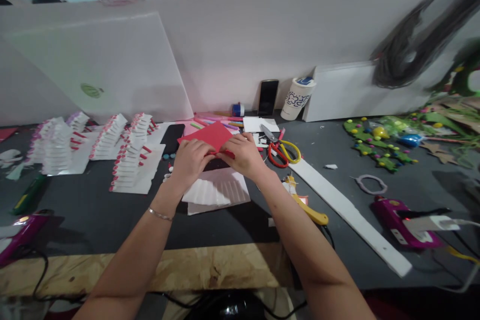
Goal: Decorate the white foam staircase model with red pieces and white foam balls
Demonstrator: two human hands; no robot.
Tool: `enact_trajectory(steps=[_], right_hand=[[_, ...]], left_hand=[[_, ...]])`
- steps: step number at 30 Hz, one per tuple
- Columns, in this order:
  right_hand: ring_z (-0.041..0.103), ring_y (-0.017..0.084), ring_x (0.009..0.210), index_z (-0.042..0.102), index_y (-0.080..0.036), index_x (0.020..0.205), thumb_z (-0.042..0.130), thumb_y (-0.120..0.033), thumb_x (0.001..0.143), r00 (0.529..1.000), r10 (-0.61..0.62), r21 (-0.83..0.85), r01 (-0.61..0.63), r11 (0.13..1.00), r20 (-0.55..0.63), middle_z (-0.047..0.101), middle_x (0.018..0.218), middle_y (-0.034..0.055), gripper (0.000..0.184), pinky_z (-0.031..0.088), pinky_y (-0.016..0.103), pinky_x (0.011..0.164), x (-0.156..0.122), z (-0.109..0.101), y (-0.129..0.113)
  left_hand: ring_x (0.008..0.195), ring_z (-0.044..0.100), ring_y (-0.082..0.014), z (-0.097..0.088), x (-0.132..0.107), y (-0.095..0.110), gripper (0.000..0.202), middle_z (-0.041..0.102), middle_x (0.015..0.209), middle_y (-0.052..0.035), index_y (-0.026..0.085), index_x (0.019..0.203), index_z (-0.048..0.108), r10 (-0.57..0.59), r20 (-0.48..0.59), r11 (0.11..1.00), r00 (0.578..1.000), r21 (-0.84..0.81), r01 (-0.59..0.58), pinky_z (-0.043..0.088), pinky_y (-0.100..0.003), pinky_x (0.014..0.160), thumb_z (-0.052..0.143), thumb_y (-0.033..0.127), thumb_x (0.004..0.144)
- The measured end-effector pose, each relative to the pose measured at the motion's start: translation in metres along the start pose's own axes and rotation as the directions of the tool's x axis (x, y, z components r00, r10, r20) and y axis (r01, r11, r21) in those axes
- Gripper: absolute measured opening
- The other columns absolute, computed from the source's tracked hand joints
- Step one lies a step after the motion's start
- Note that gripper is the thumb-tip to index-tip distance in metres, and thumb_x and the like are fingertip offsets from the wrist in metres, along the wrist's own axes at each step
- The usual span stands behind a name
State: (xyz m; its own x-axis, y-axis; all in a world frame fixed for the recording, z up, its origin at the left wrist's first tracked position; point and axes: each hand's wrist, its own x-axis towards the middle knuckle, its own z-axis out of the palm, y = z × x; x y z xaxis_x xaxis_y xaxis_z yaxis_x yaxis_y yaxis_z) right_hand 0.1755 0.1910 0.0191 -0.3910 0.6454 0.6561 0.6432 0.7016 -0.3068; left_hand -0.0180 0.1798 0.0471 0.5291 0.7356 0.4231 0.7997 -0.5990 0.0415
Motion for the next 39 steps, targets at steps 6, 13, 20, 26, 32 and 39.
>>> enact_trajectory(steps=[6,13,20,26,32,39], right_hand=[[0.064,0.022,0.081,0.063,-0.024,0.084,0.069,-0.033,0.09,1.0,-0.006,0.028,0.007,1.0,-0.03,0.073,0.082,0.0012,0.012,0.035,0.037,0.082,0.002,-0.004,-0.001],[0.06,0.023,0.082,0.061,-0.023,0.081,0.054,-0.032,0.098,0.999,0.012,-0.079,-0.008,0.997,0.044,0.071,0.08,0.0049,0.02,0.034,0.039,0.082,0.002,-0.003,0.0],[0.058,0.023,0.08,0.061,-0.023,0.078,0.047,-0.034,0.1,0.999,0.023,-0.098,-0.018,0.995,0.049,0.07,0.076,0.0055,0.029,0.034,0.039,0.082,0.002,-0.002,-0.003],[0.062,0.024,0.087,0.063,-0.024,0.086,0.066,-0.035,0.091,0.998,0.022,-0.009,-0.022,1.0,0.056,0.074,0.089,0.0038,0.013,0.034,0.039,0.083,0.001,-0.007,-0.005],[0.059,0.023,0.085,0.062,-0.024,0.08,0.062,-0.03,0.093,0.996,0.01,-0.042,-0.007,0.999,0.083,0.072,0.083,0.0038,0.014,0.034,0.038,0.082,0.002,-0.011,-0.005],[0.057,0.023,0.082,0.06,-0.023,0.076,0.056,-0.026,0.096,0.996,-0.008,-0.097,0.017,0.995,0.092,0.069,0.078,0.0047,0.02,0.034,0.038,0.082,0.003,-0.012,-0.005]], left_hand=[[0.089,0.062,-0.0236,-0.002,0.0,0.0,0.009,0.072,0.09,-0.0051,0.02,0.093,0.066,0.025,0.011,1.0,1.0,0.019,-0.025,0.036,-0.039,0.079,0.06,0.027,0.093],[0.092,0.059,-0.0252,0.0,-0.001,0.002,0.019,0.071,0.09,-0.0069,0.019,0.094,0.068,0.065,-0.004,0.996,0.998,0.067,-0.064,0.035,-0.041,0.078,0.051,0.025,0.097],[0.09,0.059,-0.0244,0.0,-0.001,0.001,0.011,0.07,0.089,-0.0056,0.02,0.091,0.068,0.045,-0.003,0.998,0.999,0.051,-0.045,0.035,-0.04,0.078,0.059,0.026,0.093],[0.087,0.059,-0.0235,-0.005,-0.001,0.001,0.011,0.072,0.087,-0.0044,0.019,0.09,0.065,0.033,-0.002,0.999,0.999,0.016,-0.033,0.034,-0.039,0.079,0.059,0.028,0.093],[0.089,0.058,-0.0241,-0.006,-0.001,0.003,0.023,0.071,0.088,-0.0057,0.02,0.091,0.067,0.063,-0.005,0.997,0.998,0.033,-0.063,0.032,-0.04,0.078,0.048,0.03,0.099],[0.092,0.058,-0.0236,-0.004,-0.001,0.002,0.014,0.071,0.095,-0.0052,0.02,0.095,0.068,0.071,-0.004,0.996,0.997,0.059,-0.07,0.033,-0.039,0.079,0.059,0.03,0.094]])
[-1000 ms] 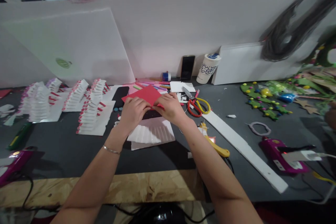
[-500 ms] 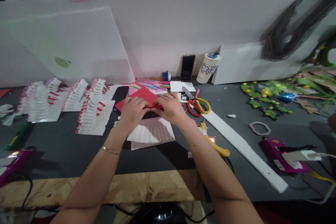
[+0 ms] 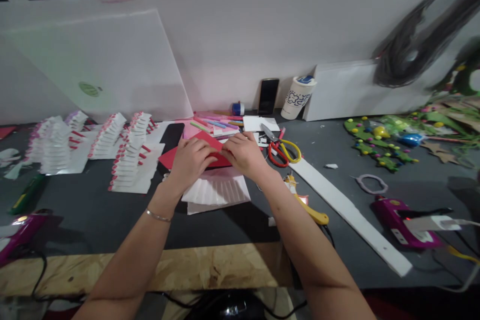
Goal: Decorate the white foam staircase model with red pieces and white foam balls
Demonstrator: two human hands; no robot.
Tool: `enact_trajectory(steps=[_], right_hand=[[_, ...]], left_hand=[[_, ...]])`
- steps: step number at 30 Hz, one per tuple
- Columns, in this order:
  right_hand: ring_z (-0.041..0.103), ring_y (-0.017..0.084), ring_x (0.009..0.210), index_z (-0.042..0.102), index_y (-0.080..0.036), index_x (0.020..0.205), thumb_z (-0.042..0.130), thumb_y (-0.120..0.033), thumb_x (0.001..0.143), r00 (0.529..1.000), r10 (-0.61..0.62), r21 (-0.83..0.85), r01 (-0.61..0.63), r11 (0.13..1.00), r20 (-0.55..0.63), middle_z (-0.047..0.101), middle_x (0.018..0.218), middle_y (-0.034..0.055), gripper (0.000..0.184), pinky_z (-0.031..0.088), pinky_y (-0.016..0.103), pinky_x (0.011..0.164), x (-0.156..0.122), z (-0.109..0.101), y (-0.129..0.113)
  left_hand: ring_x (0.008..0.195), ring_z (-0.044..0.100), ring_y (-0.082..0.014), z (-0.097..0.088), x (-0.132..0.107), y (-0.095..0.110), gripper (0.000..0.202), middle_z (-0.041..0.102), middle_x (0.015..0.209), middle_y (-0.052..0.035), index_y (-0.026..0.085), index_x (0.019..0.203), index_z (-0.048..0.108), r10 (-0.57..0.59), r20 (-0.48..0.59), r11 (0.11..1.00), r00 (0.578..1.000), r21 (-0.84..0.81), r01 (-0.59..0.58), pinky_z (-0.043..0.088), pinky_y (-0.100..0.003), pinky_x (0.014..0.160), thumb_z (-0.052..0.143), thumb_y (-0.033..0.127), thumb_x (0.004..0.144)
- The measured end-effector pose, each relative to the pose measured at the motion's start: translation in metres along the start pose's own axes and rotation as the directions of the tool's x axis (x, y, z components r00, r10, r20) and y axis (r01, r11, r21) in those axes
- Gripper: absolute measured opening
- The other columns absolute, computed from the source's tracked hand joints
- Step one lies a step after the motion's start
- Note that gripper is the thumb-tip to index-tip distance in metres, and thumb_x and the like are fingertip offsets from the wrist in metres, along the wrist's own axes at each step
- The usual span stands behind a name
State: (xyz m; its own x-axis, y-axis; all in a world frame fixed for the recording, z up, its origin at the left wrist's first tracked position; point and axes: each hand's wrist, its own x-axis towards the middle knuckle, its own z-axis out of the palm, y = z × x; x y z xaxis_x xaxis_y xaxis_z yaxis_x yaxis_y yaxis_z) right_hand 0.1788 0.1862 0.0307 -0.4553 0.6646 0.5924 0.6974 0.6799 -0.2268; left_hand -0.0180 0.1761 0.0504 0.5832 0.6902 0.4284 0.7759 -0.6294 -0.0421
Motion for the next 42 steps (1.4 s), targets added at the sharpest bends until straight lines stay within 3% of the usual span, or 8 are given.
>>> enact_trajectory(steps=[9,18,26,29,32,35,38,42], right_hand=[[0.061,0.022,0.086,0.064,-0.023,0.086,0.068,-0.033,0.09,1.0,0.006,0.067,-0.004,0.998,-0.019,0.072,0.085,0.0026,0.011,0.032,0.036,0.084,-0.002,-0.001,0.001],[0.06,0.022,0.083,0.062,-0.021,0.076,0.057,-0.02,0.094,1.0,0.003,0.008,-0.003,1.0,-0.023,0.072,0.081,0.0034,0.019,0.033,0.035,0.081,0.001,-0.007,-0.002],[0.061,0.022,0.084,0.063,-0.022,0.08,0.065,-0.027,0.091,1.0,0.014,0.06,-0.016,0.998,0.02,0.072,0.083,0.0029,0.012,0.034,0.036,0.083,0.0,-0.008,-0.005],[0.062,0.024,0.089,0.064,-0.022,0.089,0.067,-0.035,0.089,0.999,0.044,0.093,-0.042,0.995,-0.019,0.072,0.091,0.0048,0.013,0.037,0.037,0.083,0.0,-0.018,-0.006],[0.061,0.023,0.084,0.062,-0.022,0.088,0.062,-0.043,0.09,0.986,0.122,0.167,-0.102,0.981,-0.112,0.07,0.09,0.0057,0.021,0.04,0.035,0.077,0.0,-0.039,-0.008],[0.056,0.018,0.068,0.06,-0.022,0.079,0.053,-0.047,0.093,0.947,0.301,0.251,-0.266,0.931,-0.114,0.066,0.076,0.0026,0.029,0.04,0.03,0.064,-0.002,-0.057,-0.006],[0.053,0.016,0.062,0.06,-0.022,0.075,0.048,-0.051,0.094,0.863,0.504,0.191,-0.501,0.844,0.036,0.062,0.067,0.0012,0.037,0.036,0.028,0.06,-0.007,-0.06,0.007],[0.059,0.02,0.066,0.066,-0.021,0.079,0.045,-0.064,0.092,0.638,0.683,0.169,-0.763,0.624,0.356,0.068,0.074,0.0063,0.049,0.042,0.031,0.062,-0.015,-0.045,0.036]], left_hand=[[0.09,0.06,-0.0232,0.001,0.0,-0.001,0.013,0.072,0.09,-0.0053,0.018,0.091,0.065,0.008,-0.039,1.0,0.999,-0.021,-0.009,0.033,-0.039,0.079,0.057,0.028,0.095],[0.089,0.059,-0.0223,0.002,0.0,0.001,0.015,0.072,0.09,-0.0046,0.02,0.092,0.069,0.028,-0.057,1.0,0.998,0.015,-0.027,0.032,-0.039,0.077,0.057,0.028,0.095],[0.084,0.059,-0.0219,0.001,0.0,0.0,0.011,0.07,0.084,-0.0037,0.019,0.086,0.066,0.026,-0.053,0.999,0.998,-0.021,-0.027,0.033,-0.038,0.075,0.059,0.023,0.093],[0.085,0.059,-0.0224,-0.003,0.0,-0.001,0.011,0.069,0.084,-0.0041,0.019,0.085,0.066,0.038,-0.124,0.999,0.992,0.001,-0.038,0.034,-0.038,0.075,0.059,0.021,0.093],[0.087,0.058,-0.0231,-0.008,-0.001,-0.001,0.008,0.068,0.086,-0.0056,0.02,0.081,0.066,0.011,-0.262,0.999,0.965,0.048,0.001,0.034,-0.037,0.072,0.065,0.023,0.089],[0.079,0.058,-0.021,-0.012,-0.002,0.0,0.01,0.067,0.078,-0.0038,0.021,0.08,0.067,0.043,-0.365,0.997,0.93,0.069,-0.019,0.034,-0.035,0.069,0.066,0.025,0.089],[0.066,0.057,-0.017,-0.012,-0.005,0.001,0.008,0.064,0.063,0.0016,0.022,0.086,0.068,0.123,-0.425,0.992,0.897,0.074,-0.101,0.033,-0.034,0.067,0.062,0.024,0.092],[0.063,0.061,-0.0138,-0.014,-0.007,0.004,0.008,0.067,0.063,0.0036,0.023,0.095,0.068,0.148,-0.442,0.987,0.885,0.01,-0.16,0.035,-0.031,0.065,0.06,0.021,0.093]])
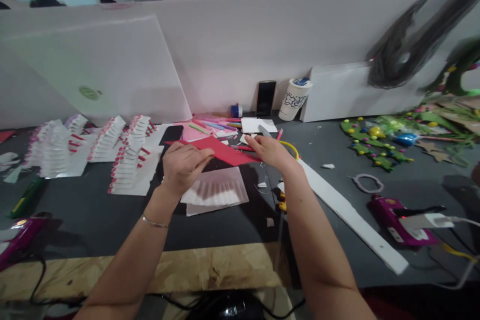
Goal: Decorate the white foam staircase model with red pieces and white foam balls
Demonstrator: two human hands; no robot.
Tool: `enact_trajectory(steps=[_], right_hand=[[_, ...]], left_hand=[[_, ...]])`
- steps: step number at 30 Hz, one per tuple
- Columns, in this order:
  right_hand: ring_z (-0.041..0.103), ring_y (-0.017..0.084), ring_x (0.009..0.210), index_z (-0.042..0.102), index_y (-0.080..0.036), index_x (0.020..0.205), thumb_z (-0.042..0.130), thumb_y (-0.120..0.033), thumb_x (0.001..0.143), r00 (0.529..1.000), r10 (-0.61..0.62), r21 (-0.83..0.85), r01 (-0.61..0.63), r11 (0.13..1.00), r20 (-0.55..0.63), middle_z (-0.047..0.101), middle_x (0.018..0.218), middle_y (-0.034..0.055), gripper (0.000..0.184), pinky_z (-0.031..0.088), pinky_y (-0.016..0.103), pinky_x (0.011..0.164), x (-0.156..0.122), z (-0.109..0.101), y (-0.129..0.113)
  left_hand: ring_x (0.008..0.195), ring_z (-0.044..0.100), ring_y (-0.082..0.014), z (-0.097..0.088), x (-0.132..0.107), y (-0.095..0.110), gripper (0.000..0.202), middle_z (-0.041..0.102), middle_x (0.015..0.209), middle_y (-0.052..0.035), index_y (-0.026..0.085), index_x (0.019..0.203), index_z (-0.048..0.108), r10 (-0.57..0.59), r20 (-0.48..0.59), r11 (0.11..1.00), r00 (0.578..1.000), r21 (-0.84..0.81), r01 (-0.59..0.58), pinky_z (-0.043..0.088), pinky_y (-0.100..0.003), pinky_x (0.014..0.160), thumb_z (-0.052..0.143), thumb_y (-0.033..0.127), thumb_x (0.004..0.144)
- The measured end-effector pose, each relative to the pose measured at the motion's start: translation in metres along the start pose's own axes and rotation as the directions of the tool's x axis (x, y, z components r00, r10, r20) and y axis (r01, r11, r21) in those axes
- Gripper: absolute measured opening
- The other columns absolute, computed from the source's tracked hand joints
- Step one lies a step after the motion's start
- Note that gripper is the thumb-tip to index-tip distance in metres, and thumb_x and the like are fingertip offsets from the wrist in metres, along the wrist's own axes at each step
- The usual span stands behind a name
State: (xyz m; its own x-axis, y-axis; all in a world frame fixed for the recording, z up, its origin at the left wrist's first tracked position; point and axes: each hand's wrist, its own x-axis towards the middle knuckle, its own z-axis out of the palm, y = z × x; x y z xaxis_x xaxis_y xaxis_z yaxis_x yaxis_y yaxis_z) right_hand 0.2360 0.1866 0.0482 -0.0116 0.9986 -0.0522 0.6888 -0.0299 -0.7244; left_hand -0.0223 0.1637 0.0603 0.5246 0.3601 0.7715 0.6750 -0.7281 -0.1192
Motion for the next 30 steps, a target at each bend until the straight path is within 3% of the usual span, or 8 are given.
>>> enact_trajectory(steps=[4,8,13,16,20,24,27,30], right_hand=[[0.068,0.024,0.074,0.071,-0.021,0.087,0.04,-0.069,0.091,0.955,0.116,0.276,-0.193,0.941,0.273,0.075,0.092,0.0133,0.057,0.051,0.033,0.061,0.012,0.01,0.016],[0.071,0.026,0.079,0.073,-0.02,0.1,0.03,-0.065,0.096,0.894,0.053,0.518,-0.305,0.799,0.445,0.076,0.089,0.0126,0.063,0.058,0.039,0.067,0.012,0.025,0.015],[0.074,0.025,0.081,0.072,-0.026,0.107,0.074,-0.043,0.078,0.986,-0.017,0.822,-0.128,0.555,0.165,0.077,0.095,0.0063,0.033,0.062,0.04,0.071,0.018,0.035,0.011],[0.074,0.02,0.085,0.057,-0.033,0.133,0.08,-0.027,0.067,0.999,0.02,0.874,0.021,0.486,-0.035,0.077,0.102,0.0002,0.07,0.062,0.034,0.073,0.025,0.029,0.013],[0.073,0.019,0.088,0.037,-0.036,0.149,0.078,-0.027,0.066,0.968,0.02,0.846,0.207,0.491,-0.249,0.076,0.106,-0.0011,0.094,0.061,0.031,0.069,0.026,0.018,0.014],[0.072,0.022,0.094,0.033,-0.035,0.15,0.077,-0.03,0.068,0.942,-0.056,0.776,0.305,0.552,-0.33,0.075,0.108,0.0011,0.093,0.061,0.035,0.075,0.019,0.012,0.008],[0.071,0.023,0.097,0.031,-0.034,0.15,0.077,-0.032,0.069,0.923,-0.114,0.741,0.365,0.564,-0.368,0.075,0.107,0.0031,0.093,0.061,0.037,0.077,0.015,0.011,0.004],[0.071,0.024,0.098,0.027,-0.034,0.152,0.074,-0.034,0.073,0.906,-0.158,0.695,0.405,0.594,-0.393,0.074,0.111,0.005,0.092,0.061,0.04,0.078,0.013,0.01,0.002]], left_hand=[[0.069,0.067,-0.0126,-0.005,0.004,0.004,0.011,0.073,0.076,0.001,0.022,0.099,0.066,-0.025,0.034,0.985,0.999,-0.171,0.03,0.043,-0.029,0.069,0.056,0.019,0.094],[0.073,0.068,-0.0136,-0.009,0.007,0.008,0.012,0.075,0.082,-0.0015,0.021,0.1,0.065,-0.066,0.081,0.947,0.994,-0.308,0.089,0.049,-0.027,0.07,0.055,0.02,0.093],[0.08,0.069,-0.0158,-0.012,0.008,0.013,0.017,0.075,0.089,-0.004,0.022,0.101,0.067,-0.148,0.143,0.901,0.979,-0.388,0.193,0.053,-0.03,0.078,0.055,0.019,0.089],[0.075,0.068,-0.0142,-0.011,0.007,0.016,0.011,0.074,0.084,-0.0024,0.023,0.094,0.069,-0.303,0.159,0.821,0.94,-0.458,0.342,0.053,-0.028,0.074,0.059,0.025,0.09],[0.069,0.064,-0.0107,-0.001,0.004,0.018,0.006,0.071,0.078,0.0007,0.023,0.09,0.068,-0.572,0.174,0.59,0.801,-0.591,0.55,0.052,-0.023,0.067,0.063,0.026,0.089],[0.055,0.06,-0.01,0.009,0.002,0.016,0.032,0.066,0.065,0.0049,0.025,0.113,0.06,-0.761,0.272,0.235,0.589,-0.731,0.641,0.05,-0.02,0.053,0.07,0.026,0.082],[0.051,0.061,-0.0115,0.015,0.001,0.015,0.053,0.067,0.062,0.0044,0.021,0.123,0.056,-0.808,0.405,-0.045,0.427,-0.765,0.642,0.052,-0.021,0.049,0.077,0.026,0.074],[0.05,0.063,-0.0122,0.019,-0.002,0.016,0.033,0.068,0.061,0.0013,0.017,0.1,0.066,-0.768,0.562,-0.274,0.307,-0.722,0.635,0.052,-0.021,0.048,0.079,0.025,0.071]])
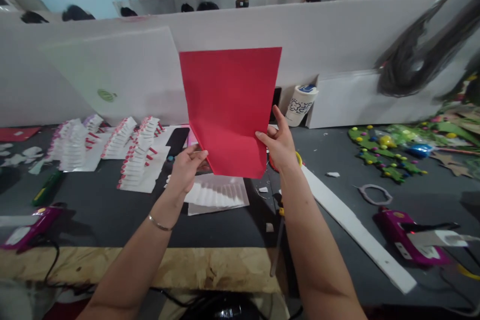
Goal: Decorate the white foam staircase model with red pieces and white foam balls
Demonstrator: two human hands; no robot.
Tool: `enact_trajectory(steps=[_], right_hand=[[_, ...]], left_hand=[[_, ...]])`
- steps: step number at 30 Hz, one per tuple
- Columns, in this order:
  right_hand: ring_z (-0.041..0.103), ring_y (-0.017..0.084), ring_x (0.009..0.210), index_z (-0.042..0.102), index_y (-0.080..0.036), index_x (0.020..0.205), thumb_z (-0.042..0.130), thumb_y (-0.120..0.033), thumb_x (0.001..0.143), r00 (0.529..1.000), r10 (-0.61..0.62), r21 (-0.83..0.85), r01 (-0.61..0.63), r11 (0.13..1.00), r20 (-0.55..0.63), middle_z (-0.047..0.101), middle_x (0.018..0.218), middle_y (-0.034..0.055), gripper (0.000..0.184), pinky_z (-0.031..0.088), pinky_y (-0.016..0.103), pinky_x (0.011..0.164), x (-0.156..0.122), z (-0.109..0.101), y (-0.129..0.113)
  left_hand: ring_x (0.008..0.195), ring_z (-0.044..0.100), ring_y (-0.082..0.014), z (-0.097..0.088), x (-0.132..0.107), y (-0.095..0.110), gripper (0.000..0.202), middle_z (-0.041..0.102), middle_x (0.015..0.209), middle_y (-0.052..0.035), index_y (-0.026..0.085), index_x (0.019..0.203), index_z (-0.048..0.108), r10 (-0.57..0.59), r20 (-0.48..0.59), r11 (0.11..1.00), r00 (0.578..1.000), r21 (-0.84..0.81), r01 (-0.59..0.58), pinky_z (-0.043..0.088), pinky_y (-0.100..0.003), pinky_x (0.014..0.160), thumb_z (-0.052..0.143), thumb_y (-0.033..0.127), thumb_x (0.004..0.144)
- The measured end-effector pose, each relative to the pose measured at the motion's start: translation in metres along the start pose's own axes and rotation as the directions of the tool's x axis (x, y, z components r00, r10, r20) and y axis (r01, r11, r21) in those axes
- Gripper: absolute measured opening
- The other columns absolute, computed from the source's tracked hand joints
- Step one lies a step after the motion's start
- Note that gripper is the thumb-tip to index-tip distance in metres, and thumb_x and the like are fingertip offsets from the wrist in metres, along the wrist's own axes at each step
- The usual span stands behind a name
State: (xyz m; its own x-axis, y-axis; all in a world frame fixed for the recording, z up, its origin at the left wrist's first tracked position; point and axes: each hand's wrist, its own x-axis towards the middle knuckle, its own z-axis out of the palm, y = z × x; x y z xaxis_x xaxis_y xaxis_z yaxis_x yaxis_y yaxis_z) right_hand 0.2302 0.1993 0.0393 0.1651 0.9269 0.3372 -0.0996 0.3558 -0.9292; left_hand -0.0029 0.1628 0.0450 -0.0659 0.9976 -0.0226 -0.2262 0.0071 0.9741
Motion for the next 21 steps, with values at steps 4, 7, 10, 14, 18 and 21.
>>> enact_trajectory(steps=[4,7,10,14,18,21], right_hand=[[0.071,0.025,0.095,0.025,-0.035,0.153,0.073,-0.035,0.074,1.0,0.007,-0.039,-0.006,0.999,0.025,0.075,0.108,0.0047,0.093,0.06,0.045,0.081,-0.002,0.0,-0.005],[0.07,0.024,0.094,0.024,-0.034,0.153,0.073,-0.035,0.075,0.999,-0.002,-0.033,0.003,0.999,0.042,0.075,0.103,0.0038,0.093,0.06,0.044,0.083,-0.004,0.0,-0.011],[0.069,0.023,0.09,0.026,-0.036,0.153,0.072,-0.037,0.077,0.998,-0.014,-0.071,0.018,0.997,0.056,0.074,0.105,0.0035,0.089,0.06,0.044,0.082,-0.005,0.002,-0.015],[0.068,0.022,0.083,0.026,-0.037,0.154,0.071,-0.039,0.078,0.997,-0.013,-0.079,0.019,0.997,0.079,0.074,0.105,0.0033,0.088,0.06,0.042,0.076,-0.007,0.002,-0.017],[0.069,0.021,0.085,0.028,-0.036,0.152,0.072,-0.042,0.078,0.997,0.042,-0.032,-0.04,0.999,0.067,0.073,0.105,0.0033,0.087,0.06,0.039,0.074,-0.006,-0.001,-0.014],[0.068,0.021,0.092,0.036,-0.033,0.147,0.072,-0.047,0.078,0.997,0.074,-0.011,-0.074,0.997,-0.011,0.07,0.113,0.0061,0.08,0.059,0.037,0.075,-0.001,-0.004,-0.009]], left_hand=[[0.05,0.065,-0.0124,0.0,-0.003,-0.003,0.019,0.069,0.06,-0.0011,0.015,0.071,0.064,-0.147,0.002,0.988,0.989,-0.052,0.147,0.053,-0.021,0.048,0.081,0.024,0.069],[0.05,0.065,-0.0126,0.0,-0.007,-0.003,0.024,0.071,0.065,-0.002,0.015,0.073,0.063,-0.187,-0.019,0.978,0.982,-0.099,0.184,0.053,-0.021,0.046,0.084,0.023,0.065],[0.053,0.067,-0.0138,0.001,-0.011,-0.002,0.035,0.072,0.071,-0.0017,0.017,0.073,0.058,-0.229,-0.009,0.961,0.973,-0.162,0.224,0.054,-0.022,0.046,0.089,0.023,0.059],[0.055,0.066,-0.0121,0.005,-0.018,-0.004,0.044,0.07,0.073,0.0011,0.018,0.071,0.052,-0.262,0.01,0.94,0.965,-0.225,0.257,0.053,-0.02,0.045,0.092,0.027,0.053],[0.055,0.062,-0.0075,0.013,-0.026,-0.01,0.041,0.068,0.074,0.0037,0.019,0.077,0.056,-0.32,-0.01,0.904,0.947,-0.304,0.302,0.043,-0.014,0.04,0.091,0.029,0.058],[0.055,0.061,-0.0063,0.021,-0.031,-0.015,0.034,0.067,0.074,0.0052,0.02,0.081,0.058,-0.385,-0.03,0.858,0.922,-0.38,0.346,0.043,-0.013,0.041,0.087,0.026,0.064]])
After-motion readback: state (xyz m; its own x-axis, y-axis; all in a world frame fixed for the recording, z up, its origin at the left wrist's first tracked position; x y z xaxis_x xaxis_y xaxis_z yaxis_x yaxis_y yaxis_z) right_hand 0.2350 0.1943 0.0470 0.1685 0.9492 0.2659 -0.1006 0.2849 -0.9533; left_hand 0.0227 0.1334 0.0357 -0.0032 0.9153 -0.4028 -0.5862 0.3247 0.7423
